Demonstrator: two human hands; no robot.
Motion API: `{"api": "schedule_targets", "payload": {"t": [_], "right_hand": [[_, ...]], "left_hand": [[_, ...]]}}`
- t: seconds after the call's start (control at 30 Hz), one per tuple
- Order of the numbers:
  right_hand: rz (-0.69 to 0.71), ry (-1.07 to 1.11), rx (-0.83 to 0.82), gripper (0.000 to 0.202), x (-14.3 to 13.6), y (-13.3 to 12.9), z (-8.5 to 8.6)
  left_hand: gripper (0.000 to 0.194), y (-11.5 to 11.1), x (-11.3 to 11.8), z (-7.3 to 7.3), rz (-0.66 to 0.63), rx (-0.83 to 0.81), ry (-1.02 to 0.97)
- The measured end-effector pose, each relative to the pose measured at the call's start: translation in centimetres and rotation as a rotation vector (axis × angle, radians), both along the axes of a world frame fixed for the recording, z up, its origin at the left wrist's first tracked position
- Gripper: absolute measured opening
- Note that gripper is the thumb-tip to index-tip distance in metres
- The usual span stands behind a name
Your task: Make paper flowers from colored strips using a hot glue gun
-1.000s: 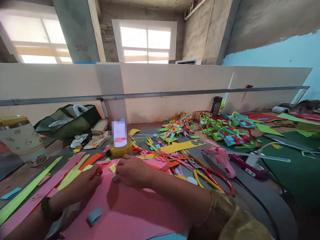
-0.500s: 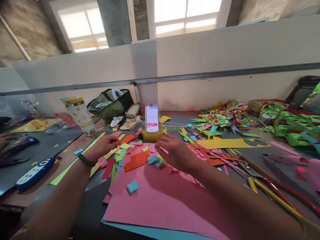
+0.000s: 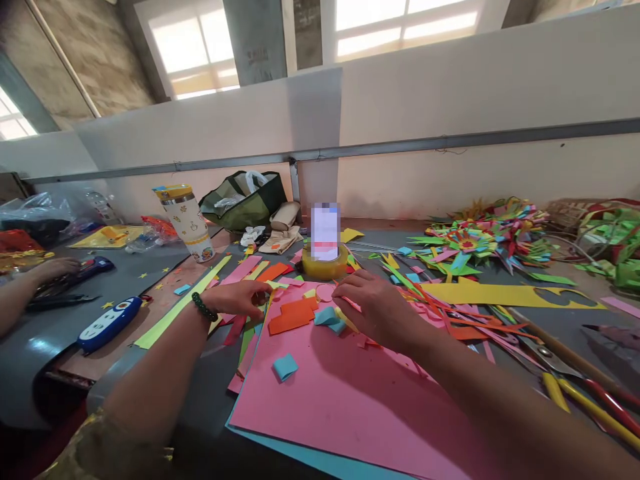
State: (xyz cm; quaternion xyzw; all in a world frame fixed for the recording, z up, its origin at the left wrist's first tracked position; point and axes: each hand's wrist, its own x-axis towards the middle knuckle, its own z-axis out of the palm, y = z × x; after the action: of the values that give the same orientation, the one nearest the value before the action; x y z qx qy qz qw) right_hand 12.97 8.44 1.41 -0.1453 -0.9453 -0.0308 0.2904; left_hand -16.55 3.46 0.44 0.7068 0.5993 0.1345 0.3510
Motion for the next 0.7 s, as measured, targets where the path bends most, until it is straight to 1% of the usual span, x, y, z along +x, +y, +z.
{"api": "schedule_targets", "payload": {"t": [0.13,0.2,0.23,0.3,0.37,0.4,0.47,0.57,0.63,0.7], "right_hand": [[-0.011,-0.042,-0.05,0.017,-0.1,-0.2,-0.5],[-0.004,-0.071,-0.077,0.018,-0.1,-0.3,-0.6],[-0.003,-0.083,-0.09,0.019,-0.1,-0.4,-0.7],[-0.008,-0.105,-0.118,0.021,-0.2,-0.7,-0.6],[0.001,-0.134,-0.146,0.021,-0.3,-1.2,-0.3],[0.012,-0.15,-0.165,0.021,-0.3,-1.6,-0.1],[0.044,-0.202,-0.213,0.022,-0.6,-2.8,0.4],[0.09,-0.311,-0.293,0.027,-1.2,-5.1,1.1],[0.127,-0.377,-0.331,0.038,-1.6,-6.4,1.4],[0.154,-0.429,-0.363,0.047,-1.9,-7.2,1.4]], "left_hand": [[0.02,0.0,0.7,0.2,0.014,0.044,-0.103],[0.016,0.0,1.0,0.2,0.045,0.052,-0.144],[0.018,0.0,1.2,0.3,0.065,0.049,-0.166],[0.027,-0.1,1.3,0.2,0.106,0.034,-0.215],[0.036,0.0,1.5,0.1,0.135,0.014,-0.258],[0.038,0.0,1.7,-0.1,0.143,0.009,-0.275],[0.036,0.1,2.1,-0.4,0.15,0.02,-0.304],[0.031,0.5,3.1,-1.0,0.172,0.093,-0.355],[0.031,0.7,3.7,-1.2,0.189,0.134,-0.389],[0.032,0.9,3.9,-1.1,0.197,0.145,-0.417]]}}
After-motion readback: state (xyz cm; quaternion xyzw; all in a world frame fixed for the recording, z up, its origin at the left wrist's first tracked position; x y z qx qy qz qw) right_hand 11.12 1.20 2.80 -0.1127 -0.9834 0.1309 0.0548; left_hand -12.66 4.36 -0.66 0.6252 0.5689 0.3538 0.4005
